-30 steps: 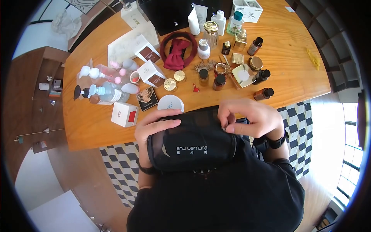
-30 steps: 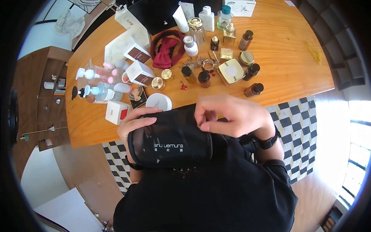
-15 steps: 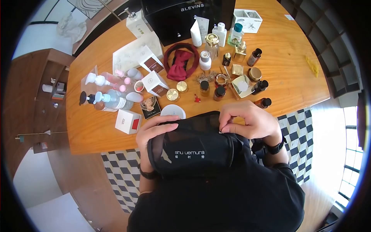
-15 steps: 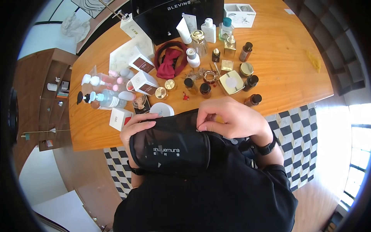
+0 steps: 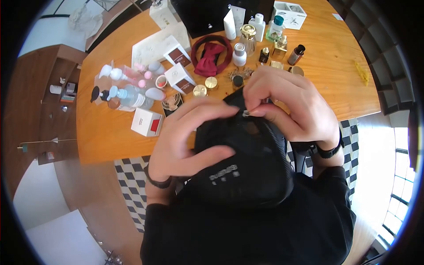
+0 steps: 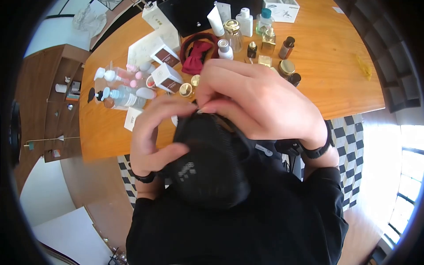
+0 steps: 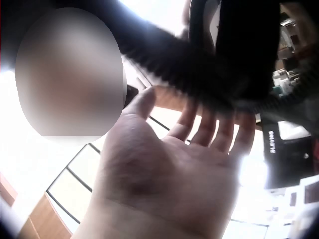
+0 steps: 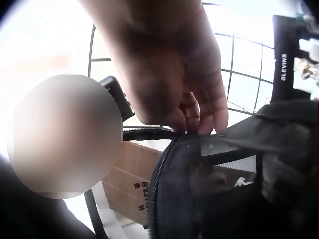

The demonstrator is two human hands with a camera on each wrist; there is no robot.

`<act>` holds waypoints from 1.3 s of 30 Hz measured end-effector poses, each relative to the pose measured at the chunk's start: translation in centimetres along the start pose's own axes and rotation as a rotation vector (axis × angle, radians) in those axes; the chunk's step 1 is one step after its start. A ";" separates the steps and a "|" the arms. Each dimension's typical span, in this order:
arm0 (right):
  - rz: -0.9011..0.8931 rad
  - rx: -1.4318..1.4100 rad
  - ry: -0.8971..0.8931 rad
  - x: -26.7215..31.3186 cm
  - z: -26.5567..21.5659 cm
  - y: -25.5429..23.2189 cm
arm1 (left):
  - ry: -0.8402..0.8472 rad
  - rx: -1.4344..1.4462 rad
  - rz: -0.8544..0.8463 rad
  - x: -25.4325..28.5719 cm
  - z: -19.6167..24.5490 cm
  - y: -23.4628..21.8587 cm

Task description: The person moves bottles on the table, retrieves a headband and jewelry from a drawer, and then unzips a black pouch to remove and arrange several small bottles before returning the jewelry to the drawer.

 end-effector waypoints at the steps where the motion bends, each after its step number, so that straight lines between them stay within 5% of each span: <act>1: -0.025 0.026 -0.021 -0.3 -0.4 0.4 | -0.012 -0.045 0.026 -0.8 0.3 0.5; 8: -0.065 0.080 -0.011 0.4 -0.3 0.1 | -0.175 -0.062 0.038 -1.3 -1.6 1.6; 11: -0.028 0.060 0.020 1.4 -0.1 -1.2 | -0.182 0.046 0.212 -0.2 -3.4 -0.2; 14: 0.078 0.090 0.080 2.6 0.7 -2.9 | -0.403 0.357 0.416 1.3 -4.5 -2.2; 18: 0.215 -0.104 0.236 3.2 2.7 -0.9 | -0.173 0.164 0.371 0.8 -3.5 -1.9; 23: 0.112 0.029 0.111 1.3 1.7 -0.1 | 0.085 -0.312 0.146 -2.6 0.0 -0.2; 27: 0.085 0.008 0.111 0.9 1.6 -0.1 | 0.023 -0.284 0.024 -2.8 -0.8 0.9; 30: 0.087 -0.047 0.087 1.8 2.0 -1.2 | -0.119 -0.207 0.132 -1.8 -1.9 -1.0; 33: 0.218 -0.134 0.143 4.2 3.3 -4.2 | -0.278 0.061 0.631 1.0 -3.6 -5.1; 39: 0.304 -0.277 0.125 4.4 3.6 -3.8 | -0.222 0.080 0.363 0.8 -4.2 -3.1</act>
Point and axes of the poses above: each hand's wrist, its own x-axis away from the middle knuckle, its own y-axis out of the palm, z = x × y, the point moved 8 cm from there along -x, towards the middle knuckle, and after that the axes turned 1 degree about -x, right-handed, at the moved point
